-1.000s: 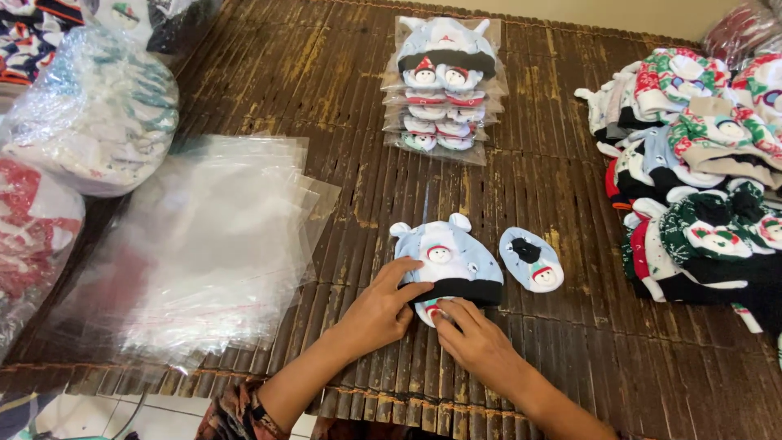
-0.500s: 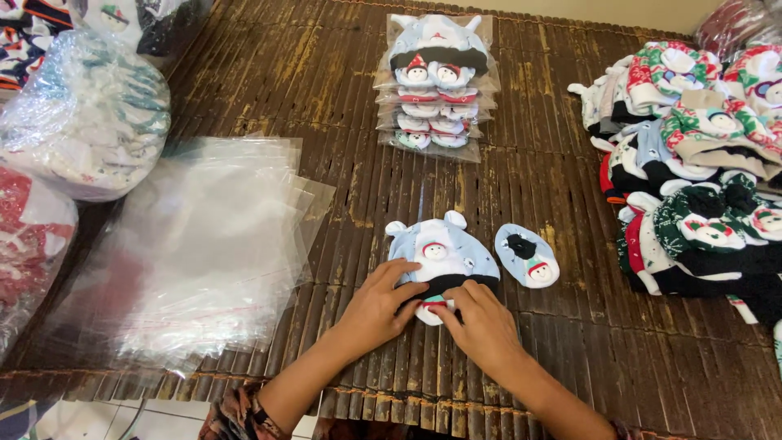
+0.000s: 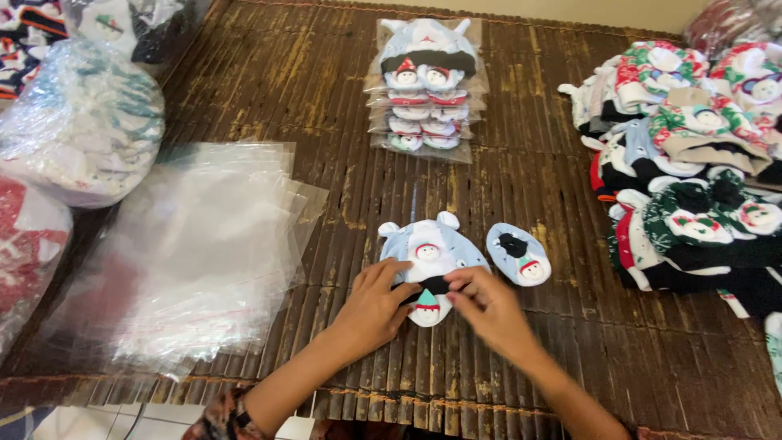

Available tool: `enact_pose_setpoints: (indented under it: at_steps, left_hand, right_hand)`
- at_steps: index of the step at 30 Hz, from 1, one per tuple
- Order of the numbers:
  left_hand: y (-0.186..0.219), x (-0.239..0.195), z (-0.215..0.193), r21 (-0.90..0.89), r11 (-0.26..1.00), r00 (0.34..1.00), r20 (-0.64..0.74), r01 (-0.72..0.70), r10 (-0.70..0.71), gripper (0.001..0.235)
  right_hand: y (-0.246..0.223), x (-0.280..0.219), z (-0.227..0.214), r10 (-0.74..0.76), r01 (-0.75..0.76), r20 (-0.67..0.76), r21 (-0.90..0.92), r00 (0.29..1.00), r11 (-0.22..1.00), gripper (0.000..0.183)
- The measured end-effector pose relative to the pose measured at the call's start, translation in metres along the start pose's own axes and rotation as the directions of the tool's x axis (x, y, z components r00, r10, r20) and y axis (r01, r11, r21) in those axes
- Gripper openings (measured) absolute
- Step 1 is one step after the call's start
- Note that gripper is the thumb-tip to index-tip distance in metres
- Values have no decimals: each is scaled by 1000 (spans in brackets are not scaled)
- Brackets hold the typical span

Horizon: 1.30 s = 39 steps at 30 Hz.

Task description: Package baby hats into individual plastic bags

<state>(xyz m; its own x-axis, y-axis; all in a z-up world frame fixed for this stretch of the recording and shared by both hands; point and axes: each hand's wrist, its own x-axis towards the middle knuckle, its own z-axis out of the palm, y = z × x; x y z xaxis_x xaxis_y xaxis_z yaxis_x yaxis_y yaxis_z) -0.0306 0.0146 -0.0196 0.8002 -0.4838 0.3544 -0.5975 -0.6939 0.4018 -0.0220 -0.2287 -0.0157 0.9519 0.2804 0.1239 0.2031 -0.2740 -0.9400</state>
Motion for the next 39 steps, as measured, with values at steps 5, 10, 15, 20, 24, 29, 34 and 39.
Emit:
enact_pose_setpoints:
  at_steps: [5,10,15,20,24,29,34,39]
  left_hand:
    - [20,15,-33,182,983,983,184,-6,-28,30]
    - [15,52,-7,133,977,984,89,-164,153,23]
    - [11,85,47,221,929,938,251,-295,238,45]
    - [-8,110,50,72,974,920,350,-216,178,20]
    - [-38,121,46,-329,943,946,318,43,67,13]
    - [-48,121,49,-528,824,926,378,206,11,10]
    - [-29,110,37,-574,810,980,200,120,-3,8]
    - [22,93,0,-335,909,966,-157,-249,207,6]
  right_hand:
    - [-6,-4,-79,-80,45,-66,-428,995,903,36]
    - [46,-3,-101,-20,74,85,-690,996,720,69]
    - [68,9,-98,-203,101,-40,-763,978,639,38]
    - [27,5,-89,165,-196,-340,-59,926,979,26]
    - [20,-9,-88,327,-171,-340,415,882,893,36]
    - [22,-37,-18,-381,267,-268,-378,885,886,61]
    - [21,-34,7,-456,419,46,-483,889,769,45]
    - [16,-31,8,-453,461,264,-789,851,406,48]
